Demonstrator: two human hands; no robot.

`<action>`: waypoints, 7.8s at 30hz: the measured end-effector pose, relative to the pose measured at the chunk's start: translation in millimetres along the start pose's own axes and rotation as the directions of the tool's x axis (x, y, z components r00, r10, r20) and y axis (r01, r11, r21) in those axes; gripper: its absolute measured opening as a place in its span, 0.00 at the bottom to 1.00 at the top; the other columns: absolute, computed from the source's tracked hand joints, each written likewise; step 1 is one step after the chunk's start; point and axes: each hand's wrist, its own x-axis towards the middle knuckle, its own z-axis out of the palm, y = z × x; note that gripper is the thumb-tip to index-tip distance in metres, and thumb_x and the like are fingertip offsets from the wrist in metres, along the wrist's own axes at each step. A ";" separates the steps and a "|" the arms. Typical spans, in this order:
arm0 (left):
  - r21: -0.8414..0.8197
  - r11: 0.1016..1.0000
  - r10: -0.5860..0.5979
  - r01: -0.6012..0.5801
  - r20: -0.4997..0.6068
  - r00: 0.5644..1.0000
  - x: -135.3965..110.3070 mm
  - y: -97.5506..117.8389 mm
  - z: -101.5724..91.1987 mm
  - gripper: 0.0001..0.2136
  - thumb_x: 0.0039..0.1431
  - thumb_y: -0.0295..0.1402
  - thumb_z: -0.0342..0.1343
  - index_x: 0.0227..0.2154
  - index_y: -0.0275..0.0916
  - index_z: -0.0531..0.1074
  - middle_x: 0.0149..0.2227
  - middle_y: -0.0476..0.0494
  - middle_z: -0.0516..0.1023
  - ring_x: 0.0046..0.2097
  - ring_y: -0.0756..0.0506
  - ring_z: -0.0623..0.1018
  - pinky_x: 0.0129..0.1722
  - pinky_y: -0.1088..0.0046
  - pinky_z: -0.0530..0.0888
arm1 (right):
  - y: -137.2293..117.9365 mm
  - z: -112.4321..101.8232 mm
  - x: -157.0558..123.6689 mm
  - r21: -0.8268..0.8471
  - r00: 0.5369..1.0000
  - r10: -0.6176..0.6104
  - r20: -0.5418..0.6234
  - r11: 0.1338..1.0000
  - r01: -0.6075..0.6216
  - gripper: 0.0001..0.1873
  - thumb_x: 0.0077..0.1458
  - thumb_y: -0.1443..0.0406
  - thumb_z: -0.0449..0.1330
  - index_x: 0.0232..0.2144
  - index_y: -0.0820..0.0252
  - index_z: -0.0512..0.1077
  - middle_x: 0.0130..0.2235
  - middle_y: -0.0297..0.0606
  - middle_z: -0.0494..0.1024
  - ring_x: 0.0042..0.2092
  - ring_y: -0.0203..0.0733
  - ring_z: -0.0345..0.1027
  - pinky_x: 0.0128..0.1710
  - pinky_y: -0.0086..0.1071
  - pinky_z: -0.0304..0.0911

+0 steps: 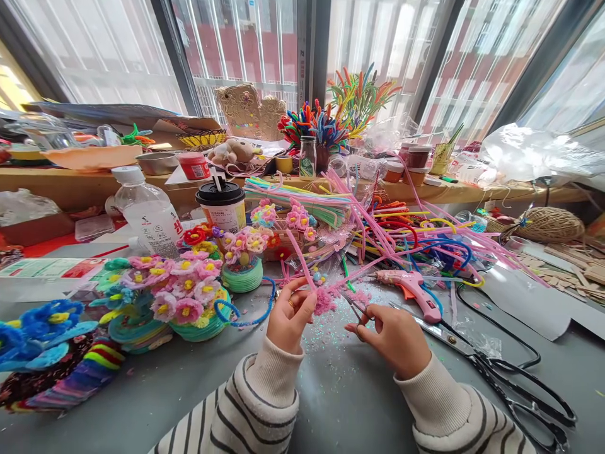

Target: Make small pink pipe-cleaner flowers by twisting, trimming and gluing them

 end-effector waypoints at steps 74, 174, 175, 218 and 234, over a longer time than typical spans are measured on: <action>0.204 0.968 -0.192 0.145 0.234 0.953 -4.2 -5.2 0.1 0.20 0.31 0.32 0.61 0.30 0.34 0.63 0.19 0.52 0.69 0.21 0.52 0.71 0.23 0.75 0.70 | -17.7 3.9 -6.8 0.862 0.984 -0.110 0.143 0.502 -0.069 0.10 0.46 0.62 0.54 0.30 0.63 0.66 0.23 0.34 0.69 0.22 0.31 0.62 0.22 0.26 0.60; 0.306 0.937 -0.246 0.168 0.236 0.940 -3.0 -8.4 -2.3 0.21 0.33 0.31 0.61 0.32 0.36 0.58 0.13 0.59 0.64 0.15 0.54 0.67 0.13 0.79 0.68 | -13.9 1.9 -12.2 0.324 0.895 -0.374 -0.245 0.838 0.439 0.07 0.49 0.68 0.51 0.25 0.62 0.69 0.20 0.35 0.70 0.21 0.32 0.61 0.21 0.25 0.57; 0.307 0.937 -0.245 0.168 0.236 0.940 -3.1 -8.2 -2.2 0.21 0.33 0.31 0.60 0.32 0.36 0.58 0.13 0.59 0.64 0.15 0.54 0.67 0.13 0.79 0.68 | -13.7 2.0 -12.2 0.323 0.895 -0.373 -0.245 0.839 0.438 0.07 0.49 0.68 0.51 0.25 0.62 0.69 0.20 0.35 0.70 0.21 0.32 0.61 0.21 0.25 0.57; 0.175 0.964 -0.245 0.201 0.282 0.928 -4.8 -10.3 -1.1 0.21 0.32 0.29 0.61 0.31 0.34 0.58 0.15 0.57 0.67 0.18 0.54 0.69 0.20 0.78 0.68 | -9.1 3.0 -10.1 0.352 0.880 -0.353 -0.318 0.817 0.456 0.08 0.47 0.72 0.52 0.33 0.63 0.66 0.28 0.38 0.69 0.27 0.33 0.63 0.24 0.25 0.62; 0.264 0.959 -0.152 0.103 0.170 0.974 -7.6 -15.2 1.7 0.19 0.33 0.29 0.60 0.26 0.38 0.54 0.15 0.56 0.69 0.19 0.53 0.70 0.23 0.77 0.68 | -13.3 7.2 -11.8 0.164 0.857 -0.360 -0.368 0.883 0.441 0.04 0.47 0.70 0.53 0.29 0.61 0.66 0.25 0.35 0.69 0.26 0.32 0.62 0.25 0.24 0.58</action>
